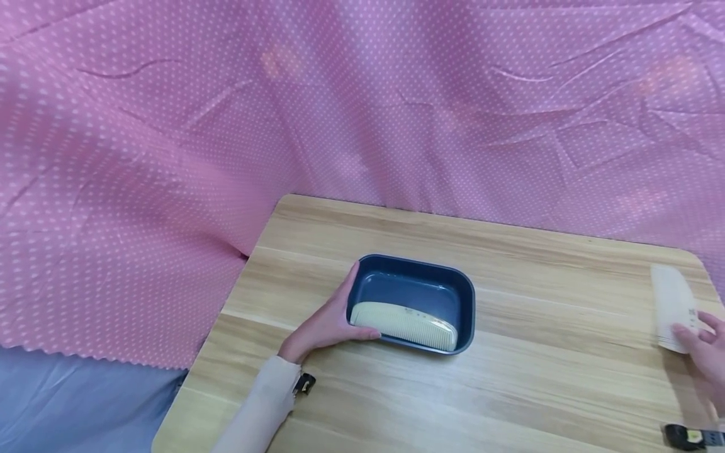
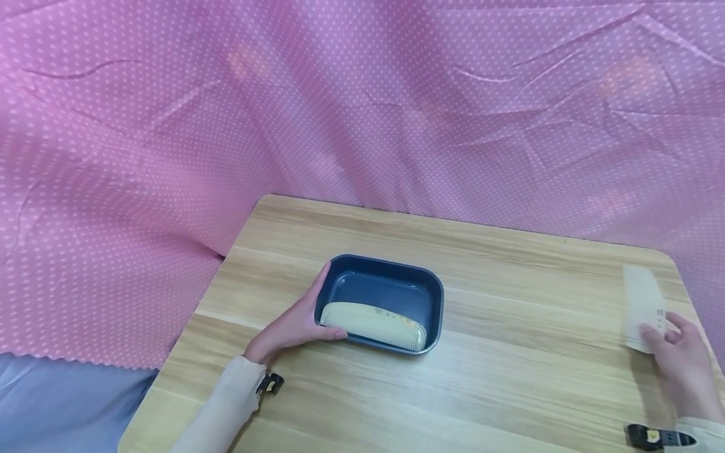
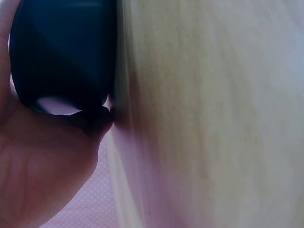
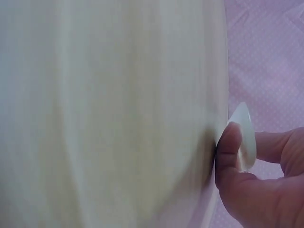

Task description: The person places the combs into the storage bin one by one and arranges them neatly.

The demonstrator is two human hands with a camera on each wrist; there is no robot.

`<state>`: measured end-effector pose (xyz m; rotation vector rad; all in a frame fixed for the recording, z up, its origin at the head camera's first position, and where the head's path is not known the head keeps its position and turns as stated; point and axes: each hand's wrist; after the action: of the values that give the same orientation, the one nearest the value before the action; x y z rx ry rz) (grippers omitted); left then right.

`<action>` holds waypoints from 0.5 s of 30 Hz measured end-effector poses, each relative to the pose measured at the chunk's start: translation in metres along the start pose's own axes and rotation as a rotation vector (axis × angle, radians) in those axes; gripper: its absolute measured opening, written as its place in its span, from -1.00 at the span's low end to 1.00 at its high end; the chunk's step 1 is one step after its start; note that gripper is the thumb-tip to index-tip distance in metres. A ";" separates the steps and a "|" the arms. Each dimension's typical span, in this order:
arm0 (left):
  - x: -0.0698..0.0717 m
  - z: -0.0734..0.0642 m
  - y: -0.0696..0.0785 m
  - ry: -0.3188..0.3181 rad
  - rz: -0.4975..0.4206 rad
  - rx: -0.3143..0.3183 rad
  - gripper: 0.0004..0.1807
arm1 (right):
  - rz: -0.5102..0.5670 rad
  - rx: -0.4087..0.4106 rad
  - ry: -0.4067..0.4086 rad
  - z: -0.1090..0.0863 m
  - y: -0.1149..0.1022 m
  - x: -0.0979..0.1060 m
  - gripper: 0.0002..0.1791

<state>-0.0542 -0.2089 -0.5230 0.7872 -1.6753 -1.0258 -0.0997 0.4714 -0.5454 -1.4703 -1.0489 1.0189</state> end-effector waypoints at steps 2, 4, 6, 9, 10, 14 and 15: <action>0.000 0.000 0.002 -0.007 -0.009 0.002 0.60 | 0.015 0.020 -0.029 -0.001 0.000 -0.004 -0.52; -0.001 0.001 0.003 -0.012 -0.015 0.007 0.61 | 0.011 0.030 -0.030 -0.001 0.000 -0.007 -0.50; -0.003 0.003 -0.002 -0.010 -0.010 0.002 0.62 | 0.041 0.046 -0.034 -0.002 -0.001 -0.011 -0.51; -0.003 0.003 -0.007 0.000 -0.004 -0.004 0.62 | 0.074 0.083 -0.052 -0.004 -0.004 -0.017 -0.52; -0.003 0.003 -0.007 0.002 -0.003 -0.007 0.62 | 0.075 0.098 -0.061 -0.005 -0.006 -0.019 -0.52; -0.001 0.003 -0.008 0.013 0.002 -0.010 0.61 | 0.065 0.156 -0.091 -0.011 -0.013 -0.029 -0.48; -0.001 0.002 -0.007 0.015 0.005 -0.010 0.61 | 0.074 0.166 -0.101 -0.012 -0.015 -0.033 -0.47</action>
<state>-0.0559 -0.2108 -0.5303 0.7819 -1.6576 -1.0212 -0.0984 0.4386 -0.5266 -1.3425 -0.9618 1.2144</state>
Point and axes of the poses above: each hand's wrist, its own z-axis towards the middle knuckle, its own x-axis out of the back of the hand, y = z × x, and after that the axes turned 4 degrees about x, right-handed
